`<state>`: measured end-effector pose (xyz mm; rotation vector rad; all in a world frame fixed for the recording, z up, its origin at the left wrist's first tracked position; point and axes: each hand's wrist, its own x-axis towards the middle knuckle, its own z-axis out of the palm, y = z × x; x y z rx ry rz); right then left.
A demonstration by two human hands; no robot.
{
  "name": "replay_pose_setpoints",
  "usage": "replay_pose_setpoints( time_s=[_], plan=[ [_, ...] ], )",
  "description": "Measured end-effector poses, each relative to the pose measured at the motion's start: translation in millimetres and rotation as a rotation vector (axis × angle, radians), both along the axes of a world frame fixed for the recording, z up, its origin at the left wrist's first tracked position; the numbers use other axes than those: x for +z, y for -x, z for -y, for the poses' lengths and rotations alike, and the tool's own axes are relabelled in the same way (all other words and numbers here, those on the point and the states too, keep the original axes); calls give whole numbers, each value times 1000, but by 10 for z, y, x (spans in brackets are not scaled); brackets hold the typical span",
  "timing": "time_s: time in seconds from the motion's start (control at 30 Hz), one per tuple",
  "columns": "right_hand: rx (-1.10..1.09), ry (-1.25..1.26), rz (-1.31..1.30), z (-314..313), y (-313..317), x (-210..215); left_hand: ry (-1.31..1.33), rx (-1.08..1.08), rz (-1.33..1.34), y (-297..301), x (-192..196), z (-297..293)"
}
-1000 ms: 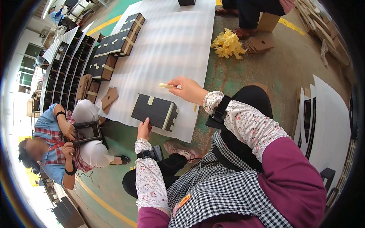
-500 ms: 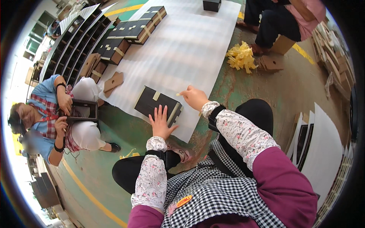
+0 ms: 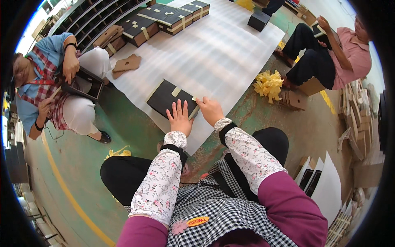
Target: The person sits on the floor and assembles small black boxes by applying yellow tape to the edges. They handle the boxes one at a time, folding the tape over the corners to secure the structure, and place the finished units into a larger black container.
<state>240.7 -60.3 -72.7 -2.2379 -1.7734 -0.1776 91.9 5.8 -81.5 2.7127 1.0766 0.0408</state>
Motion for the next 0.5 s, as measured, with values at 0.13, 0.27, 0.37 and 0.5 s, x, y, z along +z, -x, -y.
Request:
replay_pose_setpoints(
  time_s=[0.13, 0.27, 0.37, 0.5],
  plan=[
    [37, -10, 56, 51, 97, -14, -8, 24, 28, 8, -23, -29],
    [17, 2, 1, 147, 130, 29, 46, 42, 18, 7, -6, -29],
    [-105, 59, -237, 229, 142, 74, 34, 42, 41, 4, -28, -14],
    [-81, -37, -151, 100, 102, 224, 14, 54, 19, -3, -40, -49]
  ],
)
